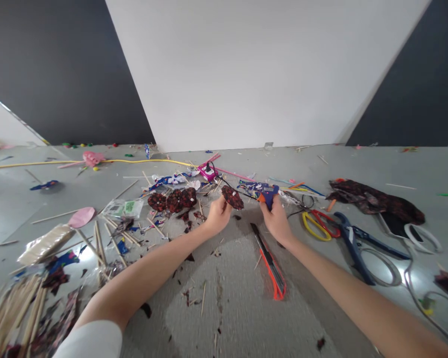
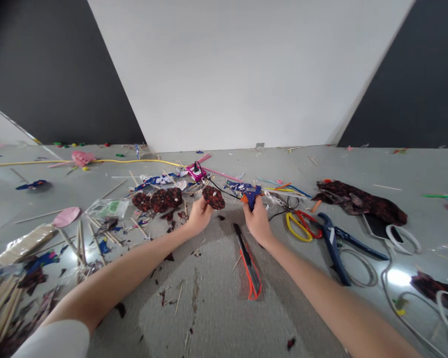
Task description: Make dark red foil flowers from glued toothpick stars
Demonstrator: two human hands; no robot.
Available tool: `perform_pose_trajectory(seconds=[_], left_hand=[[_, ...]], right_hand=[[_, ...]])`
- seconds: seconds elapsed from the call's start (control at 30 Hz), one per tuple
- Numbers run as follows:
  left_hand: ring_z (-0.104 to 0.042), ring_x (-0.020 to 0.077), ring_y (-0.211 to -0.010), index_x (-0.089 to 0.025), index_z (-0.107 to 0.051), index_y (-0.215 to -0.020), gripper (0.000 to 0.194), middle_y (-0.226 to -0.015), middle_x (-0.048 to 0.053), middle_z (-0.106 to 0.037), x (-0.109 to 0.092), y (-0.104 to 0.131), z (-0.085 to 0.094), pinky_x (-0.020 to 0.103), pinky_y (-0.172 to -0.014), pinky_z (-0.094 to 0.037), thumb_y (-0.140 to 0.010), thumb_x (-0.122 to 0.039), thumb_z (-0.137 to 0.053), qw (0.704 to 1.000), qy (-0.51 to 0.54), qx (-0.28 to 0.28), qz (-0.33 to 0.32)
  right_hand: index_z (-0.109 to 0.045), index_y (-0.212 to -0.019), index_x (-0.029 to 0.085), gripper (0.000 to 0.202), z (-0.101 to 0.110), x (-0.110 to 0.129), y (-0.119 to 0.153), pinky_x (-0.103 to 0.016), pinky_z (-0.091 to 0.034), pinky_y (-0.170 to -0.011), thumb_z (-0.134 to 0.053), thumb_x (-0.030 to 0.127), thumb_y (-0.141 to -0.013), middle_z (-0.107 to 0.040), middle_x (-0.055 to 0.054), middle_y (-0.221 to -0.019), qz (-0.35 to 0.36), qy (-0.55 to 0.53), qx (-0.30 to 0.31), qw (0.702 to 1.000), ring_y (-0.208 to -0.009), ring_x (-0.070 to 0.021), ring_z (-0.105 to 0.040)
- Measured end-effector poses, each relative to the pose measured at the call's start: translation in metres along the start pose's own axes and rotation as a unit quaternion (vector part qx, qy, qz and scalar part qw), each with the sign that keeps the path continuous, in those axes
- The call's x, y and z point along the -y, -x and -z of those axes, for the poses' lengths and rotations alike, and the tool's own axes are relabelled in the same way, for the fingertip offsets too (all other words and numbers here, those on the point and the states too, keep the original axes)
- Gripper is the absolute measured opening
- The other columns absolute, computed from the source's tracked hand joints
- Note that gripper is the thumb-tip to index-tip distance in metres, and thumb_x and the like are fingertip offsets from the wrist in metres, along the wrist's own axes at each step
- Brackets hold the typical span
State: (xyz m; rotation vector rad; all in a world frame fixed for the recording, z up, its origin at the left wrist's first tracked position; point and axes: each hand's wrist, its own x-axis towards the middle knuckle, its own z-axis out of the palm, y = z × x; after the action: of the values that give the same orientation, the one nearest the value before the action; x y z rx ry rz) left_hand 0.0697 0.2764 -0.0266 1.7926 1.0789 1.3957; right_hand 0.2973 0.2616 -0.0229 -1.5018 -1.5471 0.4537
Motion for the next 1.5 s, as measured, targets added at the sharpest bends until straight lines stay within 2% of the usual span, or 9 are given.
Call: perform_pose_trajectory(seconds=[0.17, 0.3, 0.4, 0.53, 0.63, 0.73, 0.87, 1.13, 1.5], left_hand=[[-0.037, 0.0097, -0.053, -0.020, -0.046, -0.073, 0.029, -0.059, -0.005, -0.043, -0.008, 0.001, 0.002, 0.022, -0.054, -0.024, -0.098, -0.033, -0.051, 0.997, -0.047, -0.026, -0.049], [-0.040, 0.0107, -0.054, -0.021, -0.044, -0.071, 0.028, -0.059, -0.004, -0.045, -0.008, 0.003, 0.003, 0.023, -0.054, -0.027, -0.097, -0.028, -0.051, 0.992, -0.072, -0.058, -0.082], [-0.044, 0.0115, -0.055, -0.021, -0.045, -0.072, 0.025, -0.061, -0.003, -0.049, -0.006, 0.005, 0.004, 0.023, -0.056, -0.030, -0.096, -0.025, -0.051, 0.990, -0.083, -0.055, -0.105], [-0.046, 0.0122, -0.055, -0.021, -0.048, -0.075, 0.022, -0.063, -0.002, -0.052, -0.002, 0.007, 0.003, 0.023, -0.056, -0.033, -0.097, -0.024, -0.051, 0.990, -0.086, -0.036, -0.105], [-0.051, 0.0131, -0.059, -0.021, -0.049, -0.078, 0.019, -0.067, -0.001, -0.056, 0.000, 0.005, -0.002, 0.024, -0.059, -0.036, -0.097, -0.021, -0.051, 0.991, -0.086, -0.024, -0.094], [-0.053, 0.0133, -0.061, -0.021, -0.049, -0.080, 0.017, -0.070, 0.000, -0.058, 0.000, 0.000, -0.010, 0.023, -0.060, -0.038, -0.096, -0.018, -0.051, 0.992, -0.088, -0.006, -0.092], [-0.054, 0.0141, -0.064, -0.021, -0.050, -0.081, 0.014, -0.072, 0.000, -0.059, -0.003, -0.006, -0.017, 0.024, -0.062, -0.040, -0.093, -0.013, -0.051, 0.992, -0.092, 0.005, -0.081], [-0.056, 0.0145, -0.066, -0.021, -0.050, -0.081, 0.015, -0.074, 0.001, -0.059, -0.005, 0.002, -0.012, 0.025, -0.064, -0.039, -0.093, -0.012, -0.052, 0.992, -0.109, 0.033, -0.059], [-0.057, 0.0148, -0.068, -0.020, -0.054, -0.082, 0.014, -0.076, 0.002, -0.062, -0.008, 0.006, -0.009, 0.024, -0.065, -0.040, -0.090, -0.009, -0.051, 0.985, -0.134, 0.052, -0.096]], right_hand=[[-0.056, -0.109, 0.022, 0.024, -0.003, -0.004, -0.001, -0.046, -0.048, -0.084, -0.047, 0.042, -0.099, -0.067, -0.013, -0.100, 0.031, 0.086, 0.037, 0.995, -0.094, -0.0329, -0.062], [-0.061, -0.112, 0.020, 0.025, -0.007, -0.003, 0.002, -0.052, -0.042, -0.096, -0.048, 0.037, -0.099, -0.063, -0.016, -0.114, 0.071, 0.224, 0.049, 0.971, -0.112, -0.0367, -0.055], [-0.061, -0.117, 0.019, 0.027, -0.008, 0.000, 0.009, -0.053, -0.039, -0.097, -0.050, 0.036, -0.099, -0.061, -0.017, -0.118, 0.073, 0.262, 0.051, 0.961, -0.115, -0.0377, -0.052], [-0.054, -0.117, 0.019, 0.029, -0.003, 0.012, 0.018, -0.051, -0.039, -0.095, -0.058, 0.035, -0.094, -0.057, -0.018, -0.122, 0.056, 0.232, -0.044, 0.970, -0.116, -0.0377, -0.049], [-0.051, -0.105, 0.021, 0.021, 0.000, 0.028, 0.015, -0.049, -0.038, -0.095, -0.060, 0.036, -0.094, -0.056, -0.014, -0.116, 0.102, 0.161, -0.095, 0.977, -0.113, -0.0341, -0.051], [-0.053, -0.097, 0.024, 0.015, -0.005, 0.044, -0.001, -0.044, -0.038, -0.094, -0.049, 0.037, -0.104, -0.060, -0.007, -0.104, 0.195, 0.033, -0.029, 0.980, -0.104, -0.0273, -0.056], [-0.050, -0.081, 0.025, 0.035, -0.020, 0.054, -0.017, -0.042, -0.038, -0.087, -0.033, 0.033, -0.110, -0.059, -0.003, -0.085, 0.240, -0.072, 0.005, 0.968, -0.089, -0.0234, -0.057], [-0.057, -0.106, 0.025, 0.015, -0.020, 0.052, 0.010, -0.045, -0.040, -0.093, -0.051, 0.039, -0.106, -0.064, -0.007, -0.104, 0.227, -0.048, -0.035, 0.972, -0.100, -0.0266, -0.060], [-0.061, -0.103, 0.025, 0.016, -0.020, 0.055, 0.011, -0.046, -0.035, -0.097, -0.055, 0.040, -0.106, -0.067, -0.005, -0.102, 0.234, -0.032, -0.038, 0.971, -0.102, -0.0252, -0.063]])
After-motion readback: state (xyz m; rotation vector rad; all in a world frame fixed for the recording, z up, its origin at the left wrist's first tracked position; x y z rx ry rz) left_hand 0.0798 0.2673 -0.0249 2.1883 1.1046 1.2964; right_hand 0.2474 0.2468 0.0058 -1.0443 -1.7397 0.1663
